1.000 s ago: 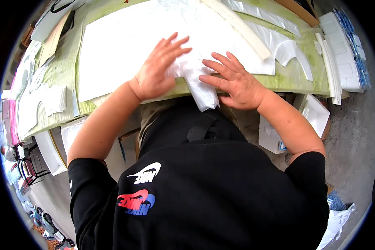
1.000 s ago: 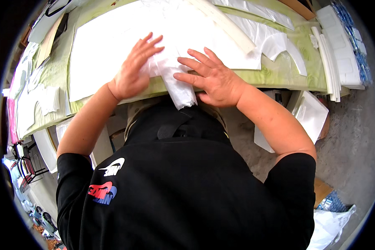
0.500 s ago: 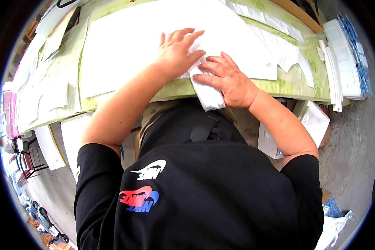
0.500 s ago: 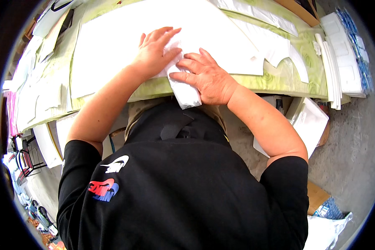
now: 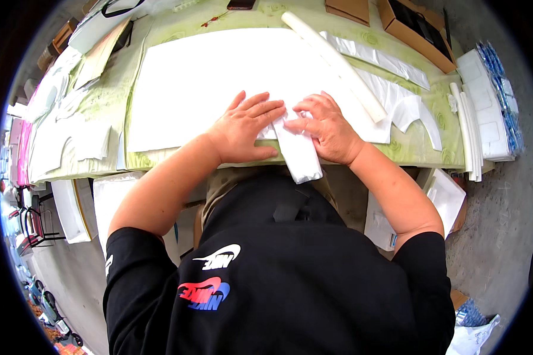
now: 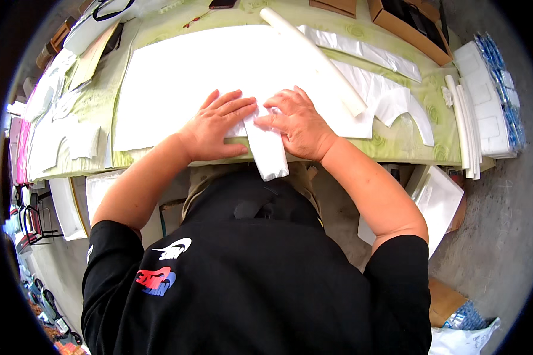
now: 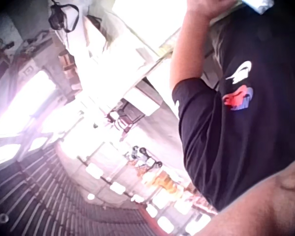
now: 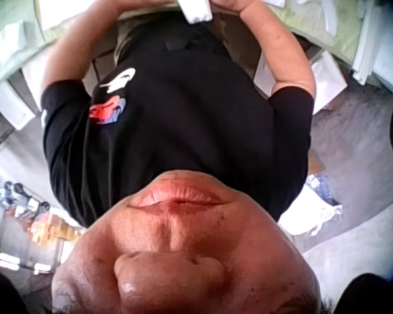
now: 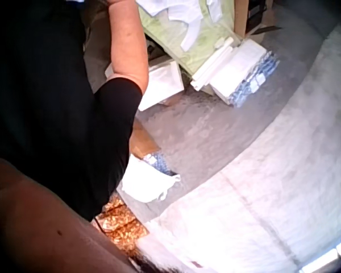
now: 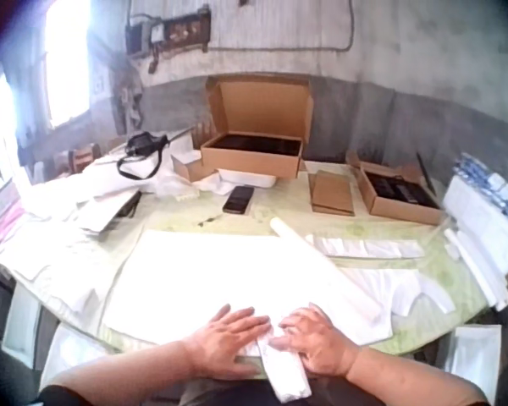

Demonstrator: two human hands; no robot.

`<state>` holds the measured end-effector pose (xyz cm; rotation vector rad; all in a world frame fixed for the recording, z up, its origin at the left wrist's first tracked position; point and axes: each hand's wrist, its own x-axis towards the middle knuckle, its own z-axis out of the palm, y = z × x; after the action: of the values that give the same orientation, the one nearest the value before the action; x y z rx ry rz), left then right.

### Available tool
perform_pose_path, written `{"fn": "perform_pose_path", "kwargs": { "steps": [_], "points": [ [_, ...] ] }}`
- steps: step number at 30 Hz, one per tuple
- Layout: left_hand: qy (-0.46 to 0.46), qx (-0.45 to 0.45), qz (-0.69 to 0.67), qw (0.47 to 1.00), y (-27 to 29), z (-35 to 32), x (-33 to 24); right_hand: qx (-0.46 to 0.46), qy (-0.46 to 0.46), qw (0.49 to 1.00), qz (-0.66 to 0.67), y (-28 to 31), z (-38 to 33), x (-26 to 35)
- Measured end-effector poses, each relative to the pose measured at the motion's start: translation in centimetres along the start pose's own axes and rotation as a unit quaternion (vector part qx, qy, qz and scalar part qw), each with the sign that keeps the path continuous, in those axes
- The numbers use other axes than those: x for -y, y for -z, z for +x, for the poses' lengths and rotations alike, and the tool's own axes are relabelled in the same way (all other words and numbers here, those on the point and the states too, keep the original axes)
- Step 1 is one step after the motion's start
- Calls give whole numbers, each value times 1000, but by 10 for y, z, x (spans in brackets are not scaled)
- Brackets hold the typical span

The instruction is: The person wraps white plastic sheets around white foam pieces on a table. They smooth the plastic, fold edges, and roll the plastic to secure the foam. The process is repeated for multiple foam pieces.

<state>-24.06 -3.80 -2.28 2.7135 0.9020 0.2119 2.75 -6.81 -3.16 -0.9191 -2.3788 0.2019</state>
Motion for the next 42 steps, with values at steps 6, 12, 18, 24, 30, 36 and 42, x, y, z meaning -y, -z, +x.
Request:
{"fn": "perform_pose_path", "kwargs": {
  "steps": [6,12,18,24,30,36,42],
  "points": [
    [27,-40,-49,998,-6,5,4,57,-77,990,106,-3,15,-14],
    [70,-132,-134,980,-17,13,9,9,-399,871,288,-14,53,-12],
    [132,-224,-147,954,-21,18,1,111,-434,888,104,-10,86,-11],
    [197,-172,-92,961,-13,22,-4,158,-430,889,11,-18,101,-11],
    [153,-187,-12,970,-14,31,2,181,-467,865,8,-14,109,-4],
    [175,-40,30,983,-12,36,-1,144,-449,881,34,-9,85,4],
    [66,-17,52,996,-22,-2,-28,100,-476,833,264,11,21,50]
  ]
}}
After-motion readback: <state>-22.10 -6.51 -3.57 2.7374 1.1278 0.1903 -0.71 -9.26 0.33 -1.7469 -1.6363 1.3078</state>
